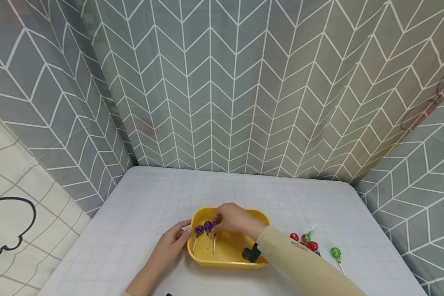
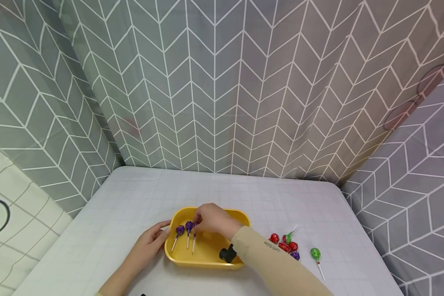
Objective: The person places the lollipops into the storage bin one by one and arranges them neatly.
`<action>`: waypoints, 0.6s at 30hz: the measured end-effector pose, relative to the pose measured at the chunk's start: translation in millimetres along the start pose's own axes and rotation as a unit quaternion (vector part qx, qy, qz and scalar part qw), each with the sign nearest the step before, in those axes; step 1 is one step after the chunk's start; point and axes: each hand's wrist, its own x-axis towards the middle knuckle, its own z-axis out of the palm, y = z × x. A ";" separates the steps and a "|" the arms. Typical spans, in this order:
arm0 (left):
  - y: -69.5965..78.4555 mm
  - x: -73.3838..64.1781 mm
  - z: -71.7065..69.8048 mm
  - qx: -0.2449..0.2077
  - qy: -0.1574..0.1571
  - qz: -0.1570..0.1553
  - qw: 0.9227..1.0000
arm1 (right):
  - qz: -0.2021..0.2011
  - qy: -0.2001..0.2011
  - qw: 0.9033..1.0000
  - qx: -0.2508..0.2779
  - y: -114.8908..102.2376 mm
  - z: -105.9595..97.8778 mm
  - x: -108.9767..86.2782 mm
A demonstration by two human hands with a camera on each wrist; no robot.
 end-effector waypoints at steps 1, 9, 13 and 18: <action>-0.4 0.2 0.2 0.000 0.000 0.000 1.000 | 0.000 0.000 1.000 -0.004 -0.5 0.5 0.1; 0.2 -0.1 0.5 0.006 0.006 0.000 1.000 | 0.019 -0.006 1.000 -0.003 1.2 7.8 2.6; 1.4 -0.8 0.0 0.005 0.008 0.000 1.000 | 0.018 -0.008 1.000 -0.011 1.6 10.1 3.9; 0.8 -0.7 -0.1 0.006 0.012 -0.003 1.000 | 0.015 -0.008 1.000 -0.014 2.5 12.2 4.9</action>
